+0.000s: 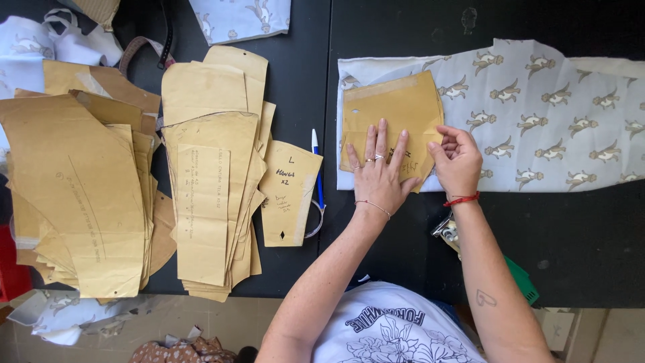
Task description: The person sorts through a stack of brown paper sewing patterns on a table, then moves to a second table to place a pattern on a piece of fabric with a dinosaur print. They trace the pattern onto the fabric with a blue pen and then use a green electric fabric cutter to cut the fabric along the traced lines.
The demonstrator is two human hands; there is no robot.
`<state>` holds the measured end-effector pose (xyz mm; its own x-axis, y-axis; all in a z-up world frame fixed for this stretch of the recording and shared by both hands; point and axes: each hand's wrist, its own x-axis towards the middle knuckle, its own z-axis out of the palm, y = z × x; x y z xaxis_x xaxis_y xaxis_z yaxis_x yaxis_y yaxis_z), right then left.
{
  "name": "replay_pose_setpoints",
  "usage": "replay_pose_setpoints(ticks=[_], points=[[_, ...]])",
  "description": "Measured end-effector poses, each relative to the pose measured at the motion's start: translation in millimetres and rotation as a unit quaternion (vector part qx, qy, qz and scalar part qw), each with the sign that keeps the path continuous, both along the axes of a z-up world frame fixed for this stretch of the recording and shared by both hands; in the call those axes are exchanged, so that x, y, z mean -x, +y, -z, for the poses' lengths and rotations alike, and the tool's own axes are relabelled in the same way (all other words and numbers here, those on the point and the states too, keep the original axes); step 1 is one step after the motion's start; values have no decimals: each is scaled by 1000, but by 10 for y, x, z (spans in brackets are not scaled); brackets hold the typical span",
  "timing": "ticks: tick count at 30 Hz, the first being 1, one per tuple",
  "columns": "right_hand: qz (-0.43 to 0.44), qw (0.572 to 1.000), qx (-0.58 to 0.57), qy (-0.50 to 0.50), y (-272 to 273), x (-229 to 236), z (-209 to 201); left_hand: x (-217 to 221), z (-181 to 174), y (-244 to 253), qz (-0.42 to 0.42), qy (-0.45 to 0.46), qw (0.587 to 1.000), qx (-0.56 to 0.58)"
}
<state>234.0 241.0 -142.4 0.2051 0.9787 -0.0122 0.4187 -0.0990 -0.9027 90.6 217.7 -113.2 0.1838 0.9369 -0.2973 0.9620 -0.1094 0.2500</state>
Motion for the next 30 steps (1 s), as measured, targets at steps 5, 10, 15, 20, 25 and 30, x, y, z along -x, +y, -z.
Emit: replay_pose_setpoints(ticks=[5,10,15,20,25,30], points=[[5,1000,4,-15,-13,51,-73,-2,19,-6,-3,-19,1000,5],[5,999,17,-27,0,51,-95,-12,10,9,-7,-23,1000,13],[13,1000,21,-15,-3,0,13,-7,18,5,-8,-29,999,16],[16,999,31,-13,7,-8,-3,-7,13,2,-10,-26,1000,11],[23,999,29,-24,22,21,-14,-9,33,20,-13,-23,1000,9],[12,999,-1,-51,10,15,-29,45,82,32,2,-21,1000,11]])
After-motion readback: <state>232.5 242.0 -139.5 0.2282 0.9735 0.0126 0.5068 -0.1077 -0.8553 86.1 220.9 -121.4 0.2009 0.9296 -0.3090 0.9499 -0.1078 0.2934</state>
